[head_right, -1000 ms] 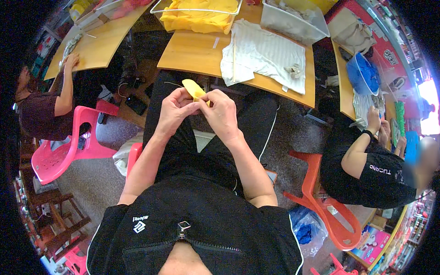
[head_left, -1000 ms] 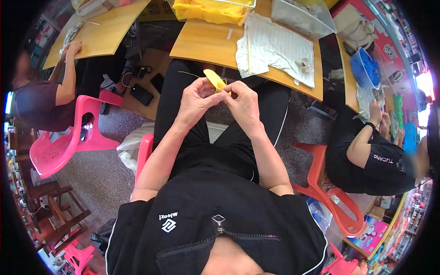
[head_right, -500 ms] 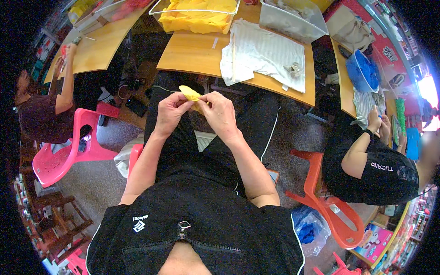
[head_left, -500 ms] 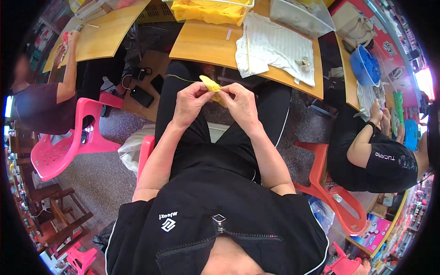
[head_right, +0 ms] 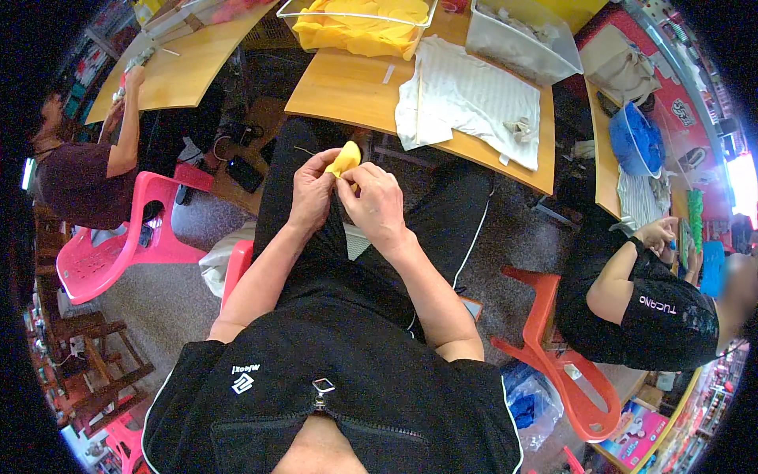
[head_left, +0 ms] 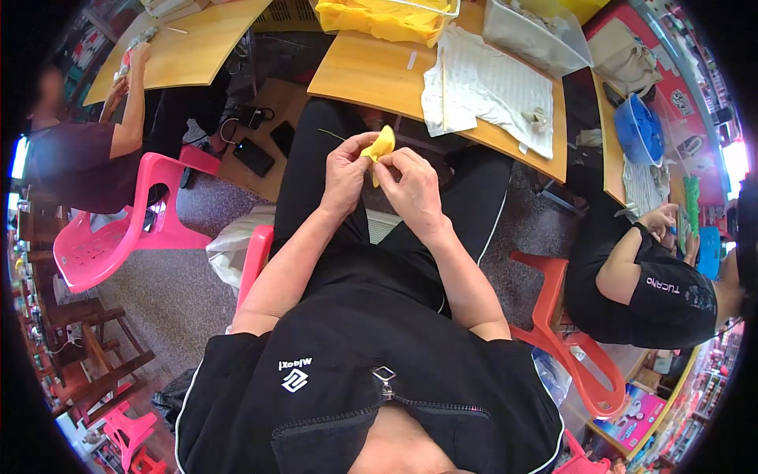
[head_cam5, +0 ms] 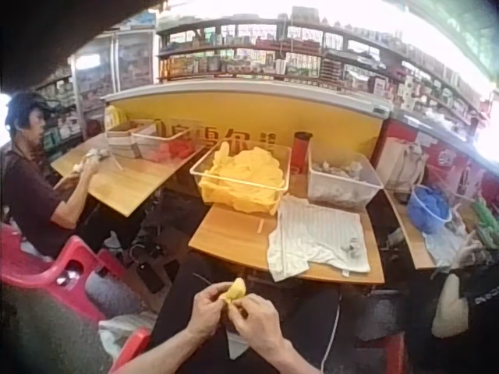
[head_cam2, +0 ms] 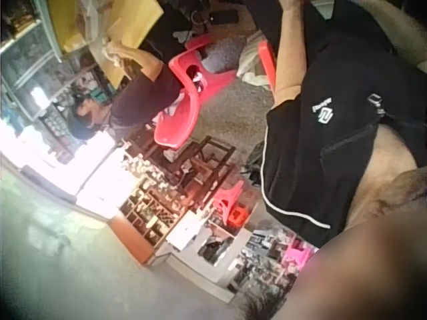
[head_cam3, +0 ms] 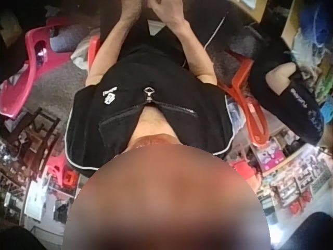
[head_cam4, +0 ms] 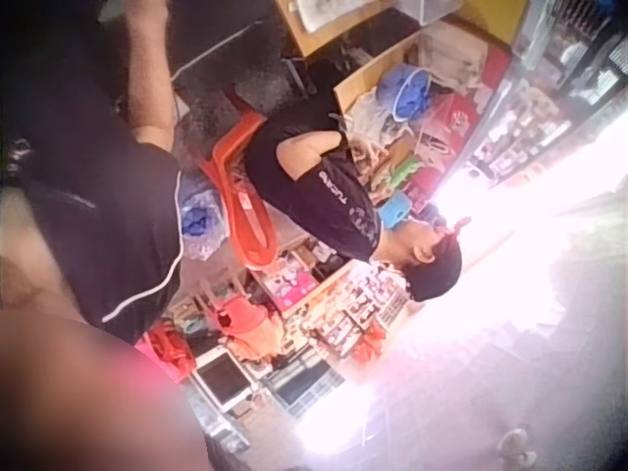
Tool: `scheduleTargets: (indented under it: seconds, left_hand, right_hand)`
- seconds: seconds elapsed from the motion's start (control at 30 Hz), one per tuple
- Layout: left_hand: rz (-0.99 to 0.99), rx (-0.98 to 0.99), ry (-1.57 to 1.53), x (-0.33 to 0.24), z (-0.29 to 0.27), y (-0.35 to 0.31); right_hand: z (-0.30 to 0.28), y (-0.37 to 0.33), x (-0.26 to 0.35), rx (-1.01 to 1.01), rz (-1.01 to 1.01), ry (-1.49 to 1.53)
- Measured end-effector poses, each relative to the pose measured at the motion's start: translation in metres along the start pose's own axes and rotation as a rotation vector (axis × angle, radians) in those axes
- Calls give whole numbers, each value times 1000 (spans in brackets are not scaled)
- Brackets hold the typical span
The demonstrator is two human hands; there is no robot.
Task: Assembling small yellow clay or wax figurine components, likely for a festival or craft.
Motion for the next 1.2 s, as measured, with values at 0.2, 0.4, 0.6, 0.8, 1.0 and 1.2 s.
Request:
scheduleTargets:
  seconds: [0.2, 0.4, 0.6, 0.8, 1.0, 1.2]
  left_hand:
    - [-43, 60, 103, -6, -5, 3]
    - [187, 167, 564, -23, -3, 4]
    - [-24, 82, 317, -6, -16, 1]
    - [-47, -85, -52, -5, -8, -1]
    - [-73, -133, -239, 8, 1, -4]
    - [29, -286, 25, 20, -6, -6]
  right_hand:
    - [4, -1, 3, 5, -84, 60]
    - [8, -5, 11, 37, -199, -92]
    - [13, -8, 13, 25, -134, -39]
    - [7, -2, -2, -42, 248, 335]
    - [19, -10, -6, 35, 262, 293]
    - [27, -12, -14, 36, 310, 356]
Point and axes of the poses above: each hand's wrist, its own y-axis towards the middle knuckle, its own z-axis out of the palm, x = y × z, the point moved 3 cm from there along y, towards the middle knuckle, and after that the axes turned 6 degrees about -y, right-handed, at the moved point
